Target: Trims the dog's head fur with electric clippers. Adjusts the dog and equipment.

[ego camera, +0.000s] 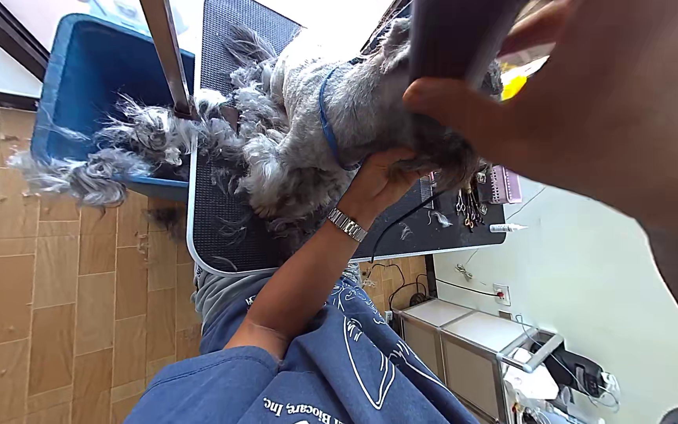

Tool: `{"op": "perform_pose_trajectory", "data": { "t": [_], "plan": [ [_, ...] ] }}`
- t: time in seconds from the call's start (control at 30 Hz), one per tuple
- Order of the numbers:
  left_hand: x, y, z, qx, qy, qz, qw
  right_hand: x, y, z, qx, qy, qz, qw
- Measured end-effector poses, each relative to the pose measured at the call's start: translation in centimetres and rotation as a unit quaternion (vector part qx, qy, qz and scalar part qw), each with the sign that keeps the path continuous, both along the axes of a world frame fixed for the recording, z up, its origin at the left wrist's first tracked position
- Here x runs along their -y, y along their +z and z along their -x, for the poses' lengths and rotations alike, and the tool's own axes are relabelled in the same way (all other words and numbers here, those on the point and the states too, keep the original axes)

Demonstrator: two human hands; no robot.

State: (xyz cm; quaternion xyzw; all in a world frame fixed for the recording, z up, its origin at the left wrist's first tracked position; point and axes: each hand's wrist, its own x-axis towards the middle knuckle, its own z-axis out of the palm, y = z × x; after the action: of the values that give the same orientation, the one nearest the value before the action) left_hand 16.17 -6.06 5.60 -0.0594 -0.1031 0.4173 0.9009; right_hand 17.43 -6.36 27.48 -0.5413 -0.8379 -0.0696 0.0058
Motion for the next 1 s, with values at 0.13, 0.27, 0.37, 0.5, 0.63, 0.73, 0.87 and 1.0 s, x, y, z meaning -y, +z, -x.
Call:
{"op": "perform_pose_trajectory", "data": {
  "t": [0.13, 0.27, 0.37, 0.5, 0.63, 0.73, 0.87, 1.0],
  "plan": [
    [0.6, -0.9, 0.2, 0.048, 0.007, -0.010, 0.999, 0.9, -1.8, 0.8, 0.004, 0.013, 0.063, 0.998],
    [-0.2, -2.9, -1.4, 0.091, 0.000, -0.032, 0.995, 1.7, -1.4, 0.1, -0.087, 0.024, 0.059, 0.994],
    [0.4, -0.1, 0.3, 0.006, 0.011, -0.012, 1.000, 1.6, 0.3, -0.1, -0.117, 0.018, -0.030, 0.993],
    [0.2, -1.0, 0.2, -0.047, 0.022, -0.035, 0.998, 2.0, 3.0, -3.2, -0.240, -0.023, -0.077, 0.968],
    [1.0, -1.2, 1.9, -0.122, 0.014, -0.055, 0.991, 4.7, 2.3, -9.1, -0.484, -0.039, -0.182, 0.855],
    [1.4, -1.8, 2.7, -0.138, -0.004, -0.070, 0.988, 8.0, -1.8, -13.0, -0.602, -0.086, -0.204, 0.768],
    [1.9, -2.2, 3.8, -0.187, 0.009, -0.082, 0.979, 12.2, -13.0, -15.6, -0.720, -0.207, -0.207, 0.629],
    [1.7, -2.6, 4.5, -0.245, -0.001, -0.094, 0.965, 13.9, -24.8, -16.2, -0.781, -0.415, -0.183, 0.429]
  ]
}}
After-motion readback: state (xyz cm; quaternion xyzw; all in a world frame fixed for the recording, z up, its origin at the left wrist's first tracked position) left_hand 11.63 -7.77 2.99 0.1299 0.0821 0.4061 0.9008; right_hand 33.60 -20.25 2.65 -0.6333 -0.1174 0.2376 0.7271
